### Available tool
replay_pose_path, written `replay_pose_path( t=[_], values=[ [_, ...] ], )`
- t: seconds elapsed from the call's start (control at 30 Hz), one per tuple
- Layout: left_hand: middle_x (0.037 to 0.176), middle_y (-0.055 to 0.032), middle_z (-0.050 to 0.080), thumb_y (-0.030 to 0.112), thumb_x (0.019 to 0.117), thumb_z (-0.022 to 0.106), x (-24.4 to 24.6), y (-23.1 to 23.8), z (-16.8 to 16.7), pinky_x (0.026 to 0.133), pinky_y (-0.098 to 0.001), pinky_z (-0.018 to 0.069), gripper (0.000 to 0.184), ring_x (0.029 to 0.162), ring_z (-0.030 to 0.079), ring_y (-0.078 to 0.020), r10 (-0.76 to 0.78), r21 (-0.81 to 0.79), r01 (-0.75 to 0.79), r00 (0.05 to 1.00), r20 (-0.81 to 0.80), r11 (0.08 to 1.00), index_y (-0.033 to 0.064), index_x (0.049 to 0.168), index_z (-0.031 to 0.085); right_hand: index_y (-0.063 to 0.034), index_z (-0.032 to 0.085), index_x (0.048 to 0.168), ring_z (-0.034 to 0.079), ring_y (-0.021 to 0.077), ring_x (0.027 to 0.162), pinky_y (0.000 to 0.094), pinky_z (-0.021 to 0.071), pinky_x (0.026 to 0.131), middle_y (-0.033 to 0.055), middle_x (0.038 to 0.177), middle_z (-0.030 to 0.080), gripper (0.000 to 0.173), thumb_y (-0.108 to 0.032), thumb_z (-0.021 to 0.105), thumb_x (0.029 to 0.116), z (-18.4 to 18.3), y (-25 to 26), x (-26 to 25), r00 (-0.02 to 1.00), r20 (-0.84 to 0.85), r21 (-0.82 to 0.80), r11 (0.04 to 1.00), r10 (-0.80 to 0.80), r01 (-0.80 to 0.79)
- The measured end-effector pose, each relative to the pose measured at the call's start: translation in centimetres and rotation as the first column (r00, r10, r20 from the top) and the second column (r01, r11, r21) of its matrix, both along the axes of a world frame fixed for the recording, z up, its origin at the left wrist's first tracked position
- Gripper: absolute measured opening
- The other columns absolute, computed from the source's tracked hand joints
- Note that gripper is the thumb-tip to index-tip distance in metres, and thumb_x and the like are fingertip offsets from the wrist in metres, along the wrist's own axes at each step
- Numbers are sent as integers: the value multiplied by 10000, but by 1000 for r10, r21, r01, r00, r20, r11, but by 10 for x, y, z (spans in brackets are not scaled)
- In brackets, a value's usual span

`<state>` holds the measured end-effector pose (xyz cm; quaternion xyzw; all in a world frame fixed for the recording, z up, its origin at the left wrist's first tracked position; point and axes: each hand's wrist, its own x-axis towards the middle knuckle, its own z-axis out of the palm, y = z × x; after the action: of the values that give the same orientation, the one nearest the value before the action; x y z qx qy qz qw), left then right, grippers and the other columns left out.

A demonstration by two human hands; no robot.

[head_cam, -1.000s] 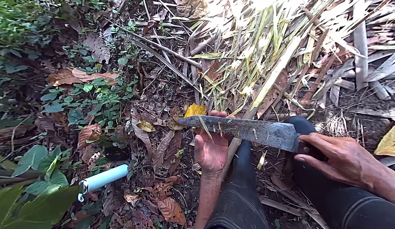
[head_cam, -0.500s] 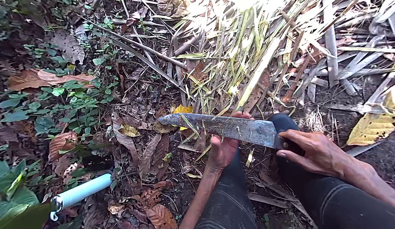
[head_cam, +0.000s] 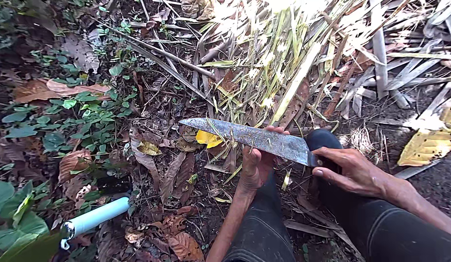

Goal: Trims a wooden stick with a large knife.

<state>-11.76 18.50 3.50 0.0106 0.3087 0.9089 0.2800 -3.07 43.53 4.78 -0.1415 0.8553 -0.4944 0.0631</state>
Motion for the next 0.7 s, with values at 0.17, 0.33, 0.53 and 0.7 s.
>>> replay_pose_path(
  t=[0.17, 0.33, 0.53, 0.7],
  values=[
    [1446, -214, 575, 495, 909, 729, -1, 1, 0, 1105, -487, 479, 681, 1342, 562, -351, -18, 5, 18, 1000, -2, 1000, 102, 1436, 551, -49, 690, 1123, 624, 67, 754, 254, 523, 673, 52, 834, 670, 491, -496, 502, 1046, 0, -1, -2, 1000, 1, -13, 1000, 11, -11],
    [1422, -180, 600, 610, 886, 692, -3, 3, 4, 1068, -473, 510, 723, 1327, 576, -323, -51, 4, 51, 999, 2, 999, 121, 1407, 585, -58, 689, 1113, 588, 40, 705, 231, 495, 633, 23, 789, 639, 486, -505, 517, 1034, 3, -5, -8, 997, 52, -54, 997, 58, -55],
    [1413, -200, 604, 556, 903, 703, 2, 2, 1, 971, -461, 579, 687, 1278, 619, -334, -49, 13, 48, 997, 66, 999, 108, 1411, 585, -86, 677, 1236, 700, 151, 836, 395, 587, 740, 61, 937, 726, 614, -625, 505, 999, 14, 6, -10, 983, 171, 109, 990, 72, -91],
    [1359, -245, 624, 536, 898, 715, 5, 1, -2, 967, -478, 583, 688, 1243, 635, -371, -49, 9, 49, 995, 82, 999, 50, 1371, 605, 8, 669, 1060, 670, 72, 797, 239, 584, 710, 45, 873, 694, 549, -524, 536, 1036, 125, 7, -32, 996, 8, -232, 969, 87, -83]
  ],
)
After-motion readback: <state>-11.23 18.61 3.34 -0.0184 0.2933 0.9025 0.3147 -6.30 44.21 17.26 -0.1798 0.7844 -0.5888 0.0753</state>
